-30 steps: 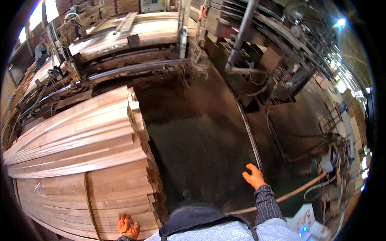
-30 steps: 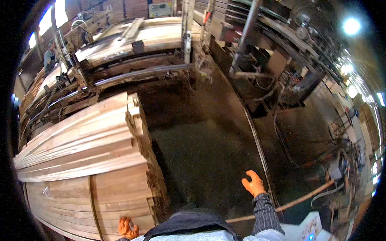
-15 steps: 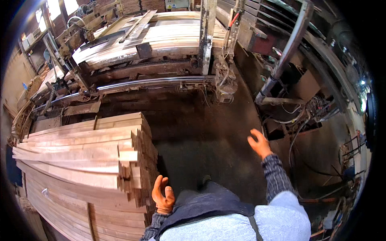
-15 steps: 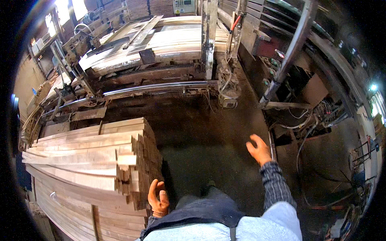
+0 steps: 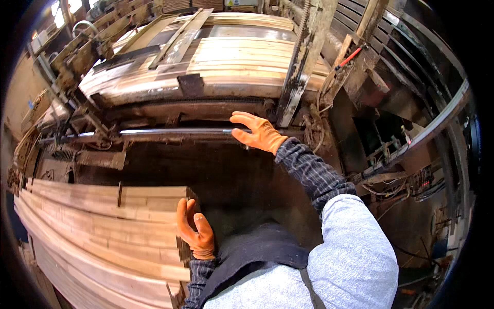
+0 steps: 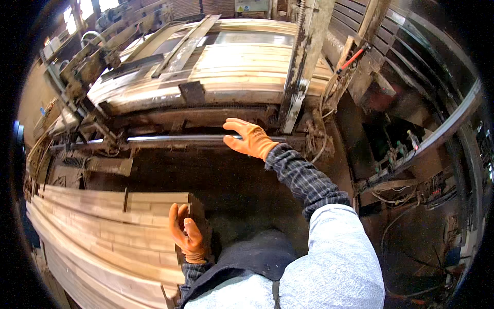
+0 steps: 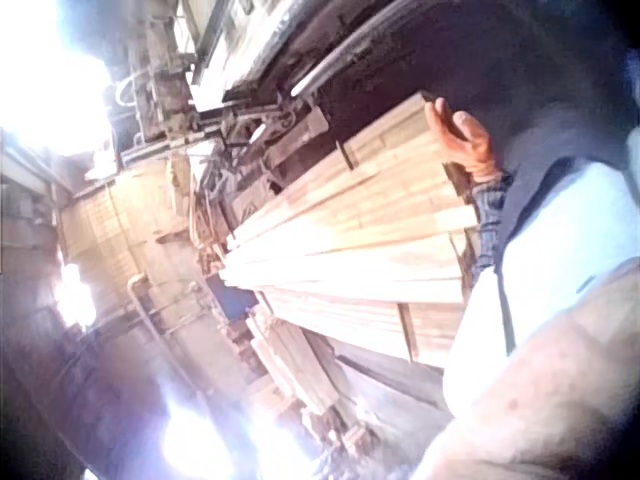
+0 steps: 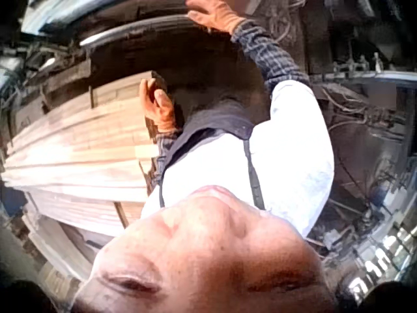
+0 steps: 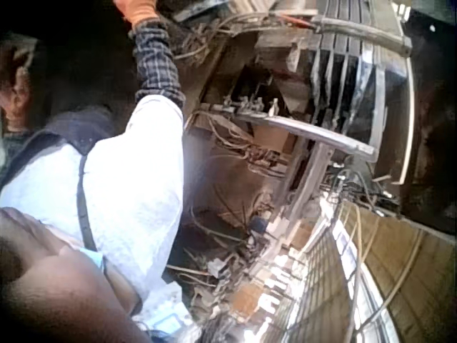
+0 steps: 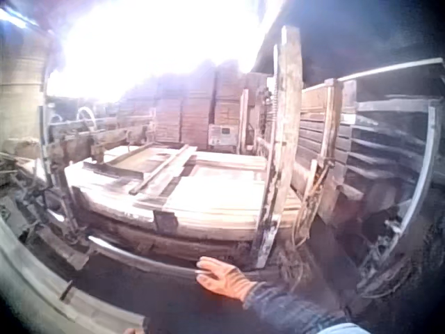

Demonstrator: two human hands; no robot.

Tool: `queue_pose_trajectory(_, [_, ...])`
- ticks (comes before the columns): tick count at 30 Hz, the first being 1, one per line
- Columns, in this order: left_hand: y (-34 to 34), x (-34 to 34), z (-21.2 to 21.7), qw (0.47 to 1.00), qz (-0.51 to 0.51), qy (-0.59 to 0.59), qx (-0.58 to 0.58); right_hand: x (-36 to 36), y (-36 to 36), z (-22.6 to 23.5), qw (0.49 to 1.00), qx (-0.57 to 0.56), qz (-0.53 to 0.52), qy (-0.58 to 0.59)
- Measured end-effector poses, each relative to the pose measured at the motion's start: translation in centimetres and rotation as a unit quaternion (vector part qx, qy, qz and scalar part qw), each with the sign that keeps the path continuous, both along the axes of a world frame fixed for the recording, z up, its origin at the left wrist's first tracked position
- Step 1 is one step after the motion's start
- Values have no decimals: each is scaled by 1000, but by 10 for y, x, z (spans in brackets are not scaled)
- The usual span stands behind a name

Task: The person repeatedly picks up long wooden planks from a pile, carries them to a machine, and stacks them onto a conveyor belt. The person then returns to the pile to repeat the process, occasionally adjusting the stack with a red strap.

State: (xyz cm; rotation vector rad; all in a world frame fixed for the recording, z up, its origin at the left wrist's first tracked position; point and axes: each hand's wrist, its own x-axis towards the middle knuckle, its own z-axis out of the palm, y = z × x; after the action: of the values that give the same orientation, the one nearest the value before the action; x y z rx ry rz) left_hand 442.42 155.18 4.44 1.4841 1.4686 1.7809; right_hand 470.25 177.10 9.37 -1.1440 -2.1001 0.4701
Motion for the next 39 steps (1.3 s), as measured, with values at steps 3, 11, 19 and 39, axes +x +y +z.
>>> queue_pose_trajectory(3, [72, -8, 2, 999, -25, 12, -27, -2, 78, 18, 1000, -11, -1, 21])
queue_pose_trajectory(11, [362, 29, 39, 990, -56, 120, 45, 37, 343, 40, 981, -121, -143, 47])
queue_pose_trajectory(19, [602, 37, 32, 955, -15, 296, -11, 109, 618, 35, 954, -110, -270, -67])
queue_pose_trajectory(39, [618, 43, -4, 905, 94, 413, 46, 218, 748, -12, 849, -274, -349, -287])
